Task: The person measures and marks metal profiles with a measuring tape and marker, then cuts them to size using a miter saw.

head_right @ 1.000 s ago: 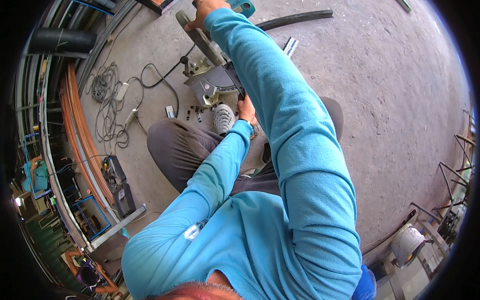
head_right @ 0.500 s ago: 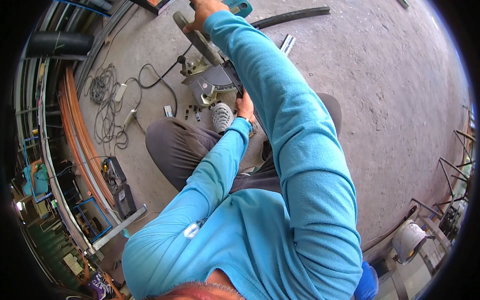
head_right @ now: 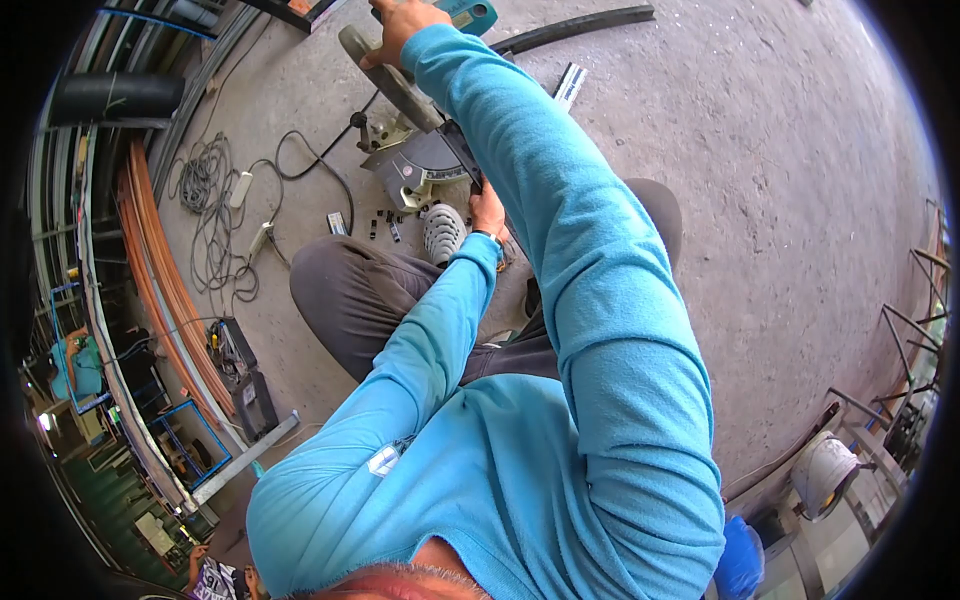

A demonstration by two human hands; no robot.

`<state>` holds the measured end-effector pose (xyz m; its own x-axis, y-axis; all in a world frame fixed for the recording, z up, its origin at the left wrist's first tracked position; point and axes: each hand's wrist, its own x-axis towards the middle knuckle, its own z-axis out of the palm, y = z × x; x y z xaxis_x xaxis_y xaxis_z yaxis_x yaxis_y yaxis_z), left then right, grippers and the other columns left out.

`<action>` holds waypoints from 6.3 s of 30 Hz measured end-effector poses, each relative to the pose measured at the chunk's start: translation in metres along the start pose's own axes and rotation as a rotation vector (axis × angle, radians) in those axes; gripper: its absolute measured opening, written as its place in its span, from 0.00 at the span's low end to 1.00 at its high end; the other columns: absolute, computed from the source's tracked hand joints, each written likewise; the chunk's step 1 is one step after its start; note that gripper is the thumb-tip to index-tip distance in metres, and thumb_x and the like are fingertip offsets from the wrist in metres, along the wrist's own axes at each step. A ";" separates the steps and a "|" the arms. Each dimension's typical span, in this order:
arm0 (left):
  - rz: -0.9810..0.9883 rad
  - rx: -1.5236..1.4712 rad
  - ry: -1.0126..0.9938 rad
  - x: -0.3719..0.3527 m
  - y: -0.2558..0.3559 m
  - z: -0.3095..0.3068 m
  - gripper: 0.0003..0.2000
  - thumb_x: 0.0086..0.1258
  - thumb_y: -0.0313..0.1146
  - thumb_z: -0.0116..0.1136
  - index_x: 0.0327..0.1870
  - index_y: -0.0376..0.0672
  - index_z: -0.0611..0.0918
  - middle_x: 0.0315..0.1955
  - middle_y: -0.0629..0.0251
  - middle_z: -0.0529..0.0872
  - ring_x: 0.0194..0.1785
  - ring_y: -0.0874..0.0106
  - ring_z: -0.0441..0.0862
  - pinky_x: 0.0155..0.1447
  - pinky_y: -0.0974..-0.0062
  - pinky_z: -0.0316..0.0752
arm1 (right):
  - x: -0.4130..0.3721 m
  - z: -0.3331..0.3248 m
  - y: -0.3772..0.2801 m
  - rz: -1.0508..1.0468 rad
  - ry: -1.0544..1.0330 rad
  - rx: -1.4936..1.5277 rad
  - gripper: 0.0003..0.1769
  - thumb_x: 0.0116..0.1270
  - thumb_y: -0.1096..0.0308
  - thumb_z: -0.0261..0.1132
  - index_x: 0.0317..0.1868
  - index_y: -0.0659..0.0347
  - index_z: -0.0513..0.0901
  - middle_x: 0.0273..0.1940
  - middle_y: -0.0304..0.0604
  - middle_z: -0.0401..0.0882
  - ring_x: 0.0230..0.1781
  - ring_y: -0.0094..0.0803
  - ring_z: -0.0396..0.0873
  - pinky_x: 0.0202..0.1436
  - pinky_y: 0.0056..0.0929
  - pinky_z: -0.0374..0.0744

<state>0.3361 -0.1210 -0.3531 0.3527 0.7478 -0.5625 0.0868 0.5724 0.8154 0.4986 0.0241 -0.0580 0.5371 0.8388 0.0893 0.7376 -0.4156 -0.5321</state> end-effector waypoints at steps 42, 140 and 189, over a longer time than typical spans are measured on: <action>0.098 0.016 0.025 -0.033 0.035 0.011 0.37 0.80 0.62 0.55 0.72 0.34 0.75 0.69 0.51 0.80 0.68 0.58 0.76 0.73 0.63 0.68 | -0.015 0.001 0.004 0.021 -0.016 0.014 0.53 0.57 0.35 0.79 0.80 0.34 0.65 0.57 0.54 0.88 0.54 0.53 0.89 0.56 0.48 0.89; 1.003 0.266 0.085 -0.205 0.158 -0.049 0.21 0.63 0.24 0.68 0.54 0.40 0.70 0.47 0.58 0.71 0.47 0.64 0.72 0.50 0.66 0.71 | -0.216 -0.008 -0.017 -0.216 -0.109 0.642 0.33 0.66 0.63 0.77 0.63 0.70 0.72 0.45 0.44 0.80 0.47 0.29 0.79 0.52 0.31 0.80; 1.030 1.089 0.134 -0.150 0.356 -0.260 0.23 0.70 0.42 0.72 0.61 0.40 0.83 0.55 0.62 0.86 0.62 0.66 0.83 0.66 0.64 0.77 | -0.249 -0.017 -0.041 -0.490 -0.654 0.730 0.43 0.59 0.70 0.78 0.74 0.68 0.70 0.54 0.51 0.84 0.51 0.32 0.81 0.61 0.32 0.80</action>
<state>0.0720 0.0577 -0.0141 0.6082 0.7149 0.3450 0.5128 -0.6857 0.5166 0.3414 -0.1736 -0.0438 -0.2282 0.9705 0.0778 0.2760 0.1411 -0.9507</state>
